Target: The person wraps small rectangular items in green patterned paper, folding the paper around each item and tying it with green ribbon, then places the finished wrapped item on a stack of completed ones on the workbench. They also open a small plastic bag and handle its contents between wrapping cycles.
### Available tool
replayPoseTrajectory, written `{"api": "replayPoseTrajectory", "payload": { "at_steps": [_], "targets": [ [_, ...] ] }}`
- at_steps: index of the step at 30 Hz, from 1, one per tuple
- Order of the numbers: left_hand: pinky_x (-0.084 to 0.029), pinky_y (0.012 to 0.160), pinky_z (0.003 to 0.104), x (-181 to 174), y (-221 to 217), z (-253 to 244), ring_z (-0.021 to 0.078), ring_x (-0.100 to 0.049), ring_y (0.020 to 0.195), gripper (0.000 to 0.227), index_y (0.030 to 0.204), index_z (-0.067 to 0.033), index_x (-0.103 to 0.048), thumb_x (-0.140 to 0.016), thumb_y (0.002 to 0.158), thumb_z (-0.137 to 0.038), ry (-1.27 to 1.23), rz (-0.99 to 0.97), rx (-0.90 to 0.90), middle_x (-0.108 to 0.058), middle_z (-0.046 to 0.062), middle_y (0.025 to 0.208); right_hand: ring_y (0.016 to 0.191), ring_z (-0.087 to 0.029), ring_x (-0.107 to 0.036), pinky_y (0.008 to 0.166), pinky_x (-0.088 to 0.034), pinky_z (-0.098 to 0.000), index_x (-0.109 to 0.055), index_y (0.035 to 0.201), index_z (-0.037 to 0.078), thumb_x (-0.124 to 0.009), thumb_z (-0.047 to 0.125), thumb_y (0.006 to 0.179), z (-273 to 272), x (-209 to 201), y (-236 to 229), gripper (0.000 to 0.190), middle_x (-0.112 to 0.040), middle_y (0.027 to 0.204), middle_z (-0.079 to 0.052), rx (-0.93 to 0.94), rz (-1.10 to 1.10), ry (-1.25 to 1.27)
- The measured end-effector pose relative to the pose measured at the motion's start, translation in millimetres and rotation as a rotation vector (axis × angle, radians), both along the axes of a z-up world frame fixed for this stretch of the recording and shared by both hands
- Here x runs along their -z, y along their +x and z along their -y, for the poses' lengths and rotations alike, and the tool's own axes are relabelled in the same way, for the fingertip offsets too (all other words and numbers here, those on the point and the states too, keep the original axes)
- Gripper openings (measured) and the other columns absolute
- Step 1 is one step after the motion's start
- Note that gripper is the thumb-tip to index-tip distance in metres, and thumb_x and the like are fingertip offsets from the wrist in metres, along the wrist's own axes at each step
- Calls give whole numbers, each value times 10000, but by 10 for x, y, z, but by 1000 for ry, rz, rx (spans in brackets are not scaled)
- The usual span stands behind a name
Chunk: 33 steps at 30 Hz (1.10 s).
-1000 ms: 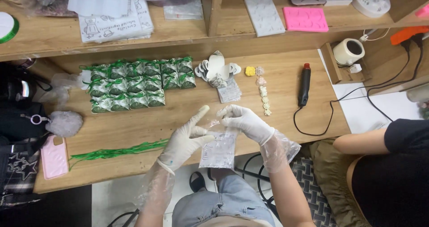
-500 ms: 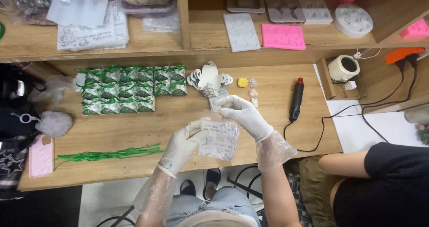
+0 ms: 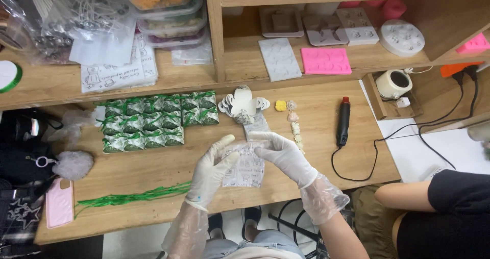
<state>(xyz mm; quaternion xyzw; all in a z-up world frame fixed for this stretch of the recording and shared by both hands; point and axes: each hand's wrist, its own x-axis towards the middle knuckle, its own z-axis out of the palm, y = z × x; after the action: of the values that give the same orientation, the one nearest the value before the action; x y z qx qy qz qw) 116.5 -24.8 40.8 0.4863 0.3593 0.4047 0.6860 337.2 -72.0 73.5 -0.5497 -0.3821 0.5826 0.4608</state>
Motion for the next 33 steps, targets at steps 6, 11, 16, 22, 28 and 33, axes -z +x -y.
{"api": "replayPoseTrajectory", "payload": {
  "at_steps": [6,11,16,22,28,33],
  "targets": [
    [-569,816,267,-31,-218,-172,93,-677,904,535,1342,-154,-599,-763,839,-75,-225,-66,43,-734,48,1038,911,-54,-670,852,-562,-230,-703,1282,62,-722,17,894,6,-47,-134,391,-744,989,13,-73,37,7],
    [-558,861,253,170,-378,-120,80,-666,934,253,1178,-25,-732,-738,936,-103,-199,-23,82,-752,11,1062,861,-58,-636,795,-532,-225,-733,1193,36,-760,95,898,-72,51,-289,303,-709,945,15,-67,113,-17],
    [-538,871,217,-93,-390,-39,43,-653,936,150,1120,-61,-723,-658,1009,-138,75,-32,-85,-751,-35,1028,852,-42,-634,777,-527,-221,-752,1087,-20,-798,205,894,-226,189,-503,300,-723,932,28,-38,190,-101],
    [-466,517,256,-341,-447,2,54,-547,571,175,1114,-103,-721,-653,1005,-222,96,-479,-495,-653,-34,700,815,-96,-684,774,-562,-249,-716,1013,-8,-735,298,919,-285,334,-762,320,-750,888,-11,112,-76,-41],
    [-408,475,247,-232,-534,-1,41,-501,563,182,1115,-80,-710,-638,1022,-219,1,-288,-632,-603,-27,691,818,-97,-679,779,-554,-276,-729,991,-14,-788,169,898,-76,347,-1080,214,-738,896,-23,-92,1,-62],
    [-459,573,196,134,-540,-64,-5,-517,671,147,1037,-46,-666,-645,1056,-191,3,66,-749,-598,-92,779,822,-167,-731,834,-575,-288,-739,997,-16,-769,176,880,-54,278,-1012,227,-786,879,-80,-107,-173,-146]
  ]
}}
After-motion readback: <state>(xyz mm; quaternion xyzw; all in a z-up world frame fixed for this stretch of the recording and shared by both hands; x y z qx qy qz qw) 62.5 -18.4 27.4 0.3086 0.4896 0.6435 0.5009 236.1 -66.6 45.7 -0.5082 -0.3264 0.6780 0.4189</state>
